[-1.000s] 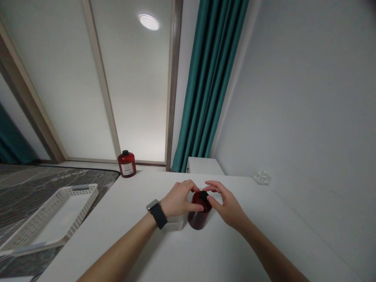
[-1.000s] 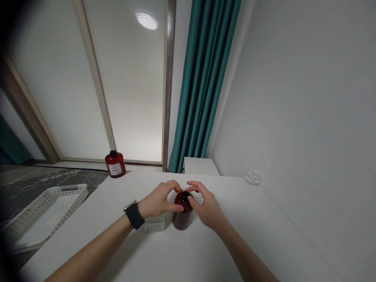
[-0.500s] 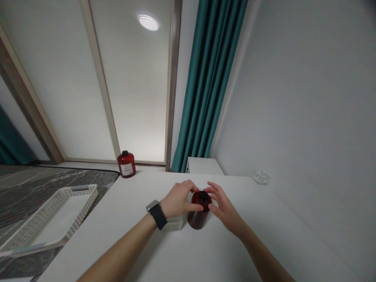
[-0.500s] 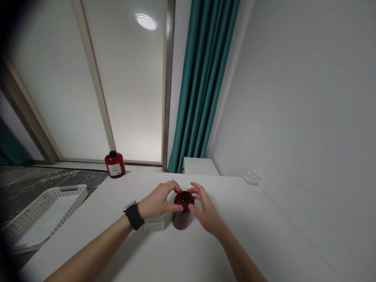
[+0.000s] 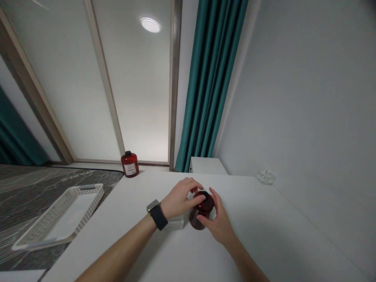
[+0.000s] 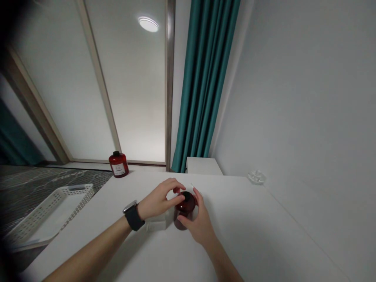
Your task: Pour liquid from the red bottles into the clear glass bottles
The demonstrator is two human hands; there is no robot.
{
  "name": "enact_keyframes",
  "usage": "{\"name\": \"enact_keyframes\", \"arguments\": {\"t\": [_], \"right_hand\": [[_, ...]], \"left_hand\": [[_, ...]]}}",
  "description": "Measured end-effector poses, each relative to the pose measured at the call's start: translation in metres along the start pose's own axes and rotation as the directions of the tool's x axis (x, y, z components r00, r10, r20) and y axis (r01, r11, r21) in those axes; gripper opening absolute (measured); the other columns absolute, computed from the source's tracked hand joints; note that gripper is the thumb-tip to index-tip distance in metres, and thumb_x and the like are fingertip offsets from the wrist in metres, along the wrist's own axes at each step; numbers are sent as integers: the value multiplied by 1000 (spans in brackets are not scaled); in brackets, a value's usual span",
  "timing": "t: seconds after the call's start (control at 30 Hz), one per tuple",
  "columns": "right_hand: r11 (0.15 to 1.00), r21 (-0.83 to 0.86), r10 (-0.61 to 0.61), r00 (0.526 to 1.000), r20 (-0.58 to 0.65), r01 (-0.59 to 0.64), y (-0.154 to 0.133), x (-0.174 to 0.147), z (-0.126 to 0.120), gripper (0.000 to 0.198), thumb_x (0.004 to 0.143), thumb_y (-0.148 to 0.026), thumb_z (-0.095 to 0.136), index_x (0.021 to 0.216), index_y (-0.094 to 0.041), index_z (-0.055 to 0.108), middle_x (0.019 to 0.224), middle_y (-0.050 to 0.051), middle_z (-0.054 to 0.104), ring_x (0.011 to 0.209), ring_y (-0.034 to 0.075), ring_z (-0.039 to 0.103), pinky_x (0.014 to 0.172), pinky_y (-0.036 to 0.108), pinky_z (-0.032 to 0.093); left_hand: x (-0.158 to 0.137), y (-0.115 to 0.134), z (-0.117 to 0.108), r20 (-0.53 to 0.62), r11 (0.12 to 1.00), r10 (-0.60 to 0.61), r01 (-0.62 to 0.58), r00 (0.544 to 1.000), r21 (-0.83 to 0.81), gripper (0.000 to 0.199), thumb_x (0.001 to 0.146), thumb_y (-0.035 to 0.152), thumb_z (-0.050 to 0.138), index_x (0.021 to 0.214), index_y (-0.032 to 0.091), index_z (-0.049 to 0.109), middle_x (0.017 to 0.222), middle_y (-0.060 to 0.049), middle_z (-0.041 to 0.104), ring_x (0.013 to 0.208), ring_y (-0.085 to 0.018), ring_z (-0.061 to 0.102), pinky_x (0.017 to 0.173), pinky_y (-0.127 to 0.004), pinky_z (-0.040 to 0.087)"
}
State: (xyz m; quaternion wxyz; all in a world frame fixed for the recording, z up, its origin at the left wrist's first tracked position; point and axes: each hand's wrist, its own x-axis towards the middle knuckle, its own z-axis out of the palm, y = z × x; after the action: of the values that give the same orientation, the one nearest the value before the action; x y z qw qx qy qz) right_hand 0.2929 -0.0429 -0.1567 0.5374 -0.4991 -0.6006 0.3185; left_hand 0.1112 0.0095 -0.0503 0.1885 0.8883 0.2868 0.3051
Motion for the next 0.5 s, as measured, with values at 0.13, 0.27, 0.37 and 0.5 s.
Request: {"name": "enact_keyframes", "arguments": {"t": [0.13, 0.27, 0.37, 0.5], "right_hand": [[998, -56, -38, 999, -35, 36, 2, -3, 1, 87, 67, -26, 78, 142, -27, 34, 137, 12, 53, 127, 31, 52, 110, 55, 37], [989, -139, -62, 997, -51, 54, 3, -5, 1, 87, 69, -26, 76, 144, -27, 31, 140, 13, 51, 129, 32, 51, 108, 57, 40], [984, -167, -71, 996, -61, 60, 5, -6, 1, 87, 70, -27, 75, 145, -26, 30, 142, 15, 49, 130, 33, 50, 108, 59, 39], [983, -173, -71, 996, -53, 61, 7, -7, 3, 89, 70, -29, 75, 145, -26, 28, 143, 16, 48, 130, 33, 50, 108, 60, 37]], "left_hand": [[19, 6, -12, 198, 977, 70, -107, 978, 185, 14, 87, 29, 69, 95, 19, 64, 86, -3, 67, 86, -21, 61, 77, -30, 45], [41, 16, -24, 372, 921, 76, -208, 925, 330, 22, 88, 41, 68, 90, 19, 67, 82, -4, 68, 80, -23, 64, 68, -30, 44], [54, 22, -28, 456, 891, 81, -269, 887, 365, 15, 87, 36, 70, 87, 21, 68, 84, -4, 69, 82, -23, 65, 65, -28, 43], [62, 27, -29, 551, 887, 34, -279, 834, 368, 17, 84, 36, 73, 91, 21, 68, 90, -5, 71, 86, -25, 66, 62, -28, 42]]}}
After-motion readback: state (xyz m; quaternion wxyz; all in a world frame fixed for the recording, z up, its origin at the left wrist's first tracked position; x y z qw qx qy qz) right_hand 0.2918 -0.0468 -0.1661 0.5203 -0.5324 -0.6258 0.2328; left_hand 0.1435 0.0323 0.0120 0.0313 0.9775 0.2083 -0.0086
